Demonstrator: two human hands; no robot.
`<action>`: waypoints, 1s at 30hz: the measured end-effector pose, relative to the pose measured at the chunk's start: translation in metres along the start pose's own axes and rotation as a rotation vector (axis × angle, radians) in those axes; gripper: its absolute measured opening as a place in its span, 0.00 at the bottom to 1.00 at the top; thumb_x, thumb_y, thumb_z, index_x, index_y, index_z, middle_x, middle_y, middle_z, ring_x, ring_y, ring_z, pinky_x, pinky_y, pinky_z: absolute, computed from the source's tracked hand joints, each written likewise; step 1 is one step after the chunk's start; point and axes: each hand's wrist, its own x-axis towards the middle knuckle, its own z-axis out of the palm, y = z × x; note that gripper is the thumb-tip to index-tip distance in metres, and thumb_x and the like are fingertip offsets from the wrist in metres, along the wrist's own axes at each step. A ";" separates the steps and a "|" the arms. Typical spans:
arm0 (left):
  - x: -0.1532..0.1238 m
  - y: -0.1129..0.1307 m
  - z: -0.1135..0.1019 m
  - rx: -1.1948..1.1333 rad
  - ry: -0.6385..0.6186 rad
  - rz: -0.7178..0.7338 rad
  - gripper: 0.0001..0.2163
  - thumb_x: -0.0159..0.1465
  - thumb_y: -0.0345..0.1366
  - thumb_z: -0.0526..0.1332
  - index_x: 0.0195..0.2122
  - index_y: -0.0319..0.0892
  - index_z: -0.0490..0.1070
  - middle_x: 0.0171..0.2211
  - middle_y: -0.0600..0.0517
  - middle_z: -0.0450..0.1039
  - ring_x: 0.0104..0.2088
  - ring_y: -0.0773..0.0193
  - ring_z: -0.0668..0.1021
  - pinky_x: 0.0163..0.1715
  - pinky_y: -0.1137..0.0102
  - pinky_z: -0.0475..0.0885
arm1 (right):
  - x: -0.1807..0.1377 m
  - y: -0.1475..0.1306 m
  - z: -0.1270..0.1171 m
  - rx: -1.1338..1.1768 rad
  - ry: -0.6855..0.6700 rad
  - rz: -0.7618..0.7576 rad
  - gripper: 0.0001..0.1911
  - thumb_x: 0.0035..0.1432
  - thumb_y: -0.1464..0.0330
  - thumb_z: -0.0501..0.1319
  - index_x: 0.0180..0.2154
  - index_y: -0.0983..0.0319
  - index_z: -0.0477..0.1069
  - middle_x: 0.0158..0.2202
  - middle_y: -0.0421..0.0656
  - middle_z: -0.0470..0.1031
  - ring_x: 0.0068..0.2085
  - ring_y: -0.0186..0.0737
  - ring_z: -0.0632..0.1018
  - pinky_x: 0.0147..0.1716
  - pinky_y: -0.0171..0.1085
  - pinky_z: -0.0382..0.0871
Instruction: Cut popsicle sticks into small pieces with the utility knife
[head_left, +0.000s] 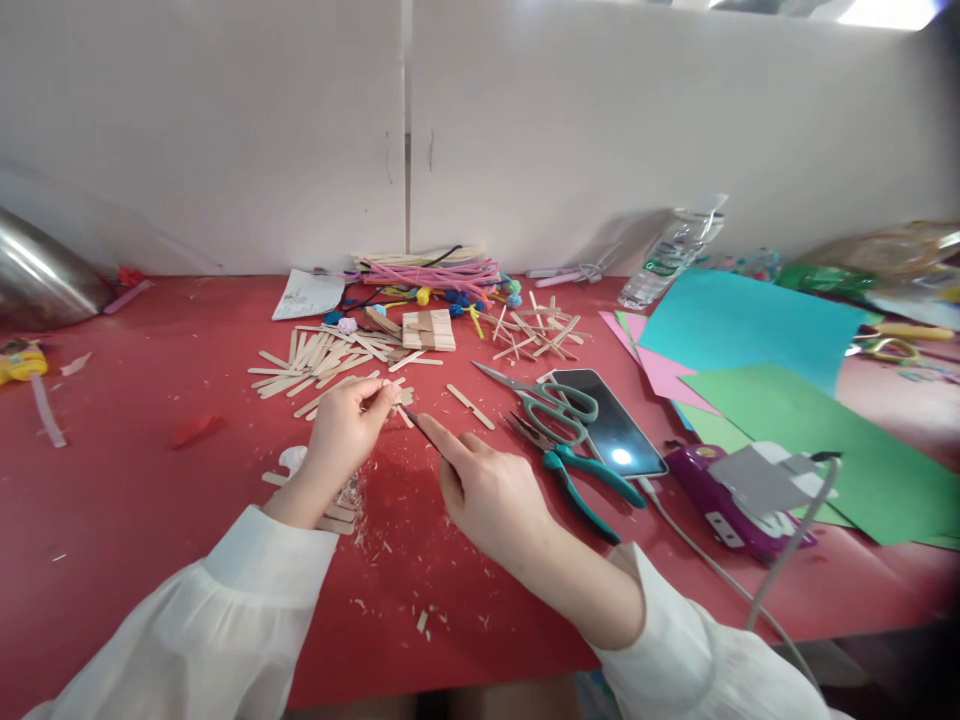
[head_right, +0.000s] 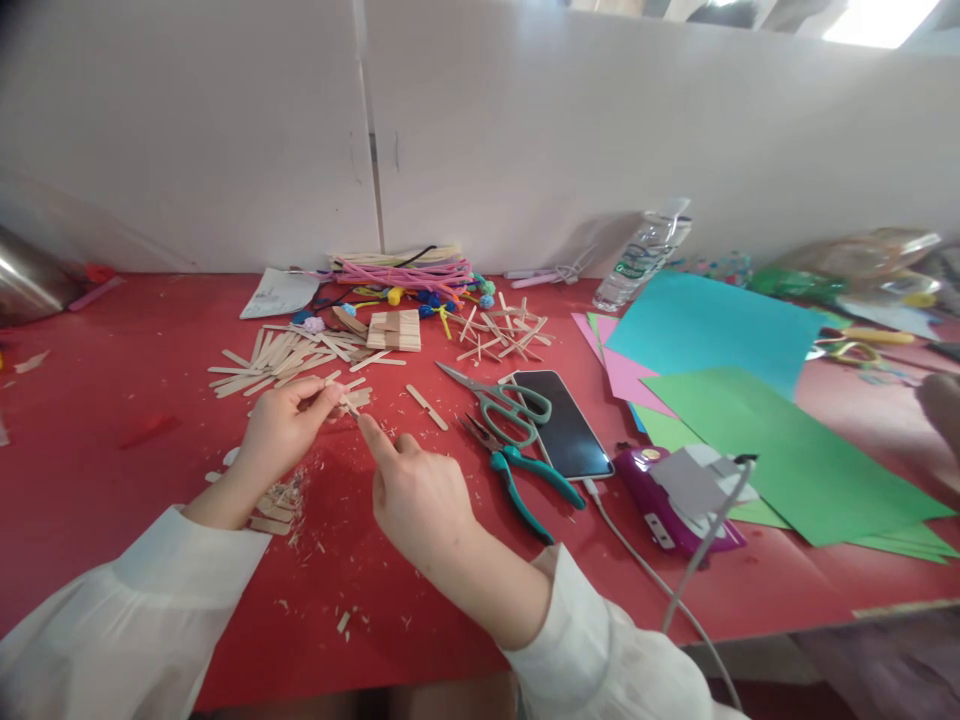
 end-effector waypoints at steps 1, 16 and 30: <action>0.000 0.000 0.000 0.002 0.001 0.004 0.13 0.60 0.43 0.54 0.29 0.41 0.74 0.26 0.51 0.77 0.29 0.62 0.77 0.30 0.73 0.69 | 0.000 0.000 0.000 0.003 0.001 0.001 0.27 0.58 0.71 0.47 0.59 0.55 0.56 0.28 0.41 0.73 0.22 0.35 0.72 0.17 0.34 0.50; 0.000 -0.003 0.001 0.001 -0.002 0.019 0.14 0.60 0.43 0.54 0.25 0.40 0.72 0.23 0.52 0.75 0.27 0.64 0.75 0.28 0.74 0.68 | -0.001 -0.004 0.001 -0.043 -0.051 0.003 0.27 0.59 0.71 0.47 0.60 0.55 0.54 0.29 0.42 0.73 0.23 0.36 0.74 0.17 0.33 0.52; 0.001 -0.009 0.001 -0.042 -0.007 0.004 0.14 0.60 0.44 0.54 0.27 0.41 0.72 0.24 0.51 0.76 0.30 0.61 0.77 0.31 0.72 0.70 | -0.002 -0.002 -0.002 -0.010 -0.062 0.021 0.27 0.57 0.72 0.48 0.60 0.55 0.56 0.30 0.42 0.74 0.24 0.36 0.74 0.18 0.33 0.55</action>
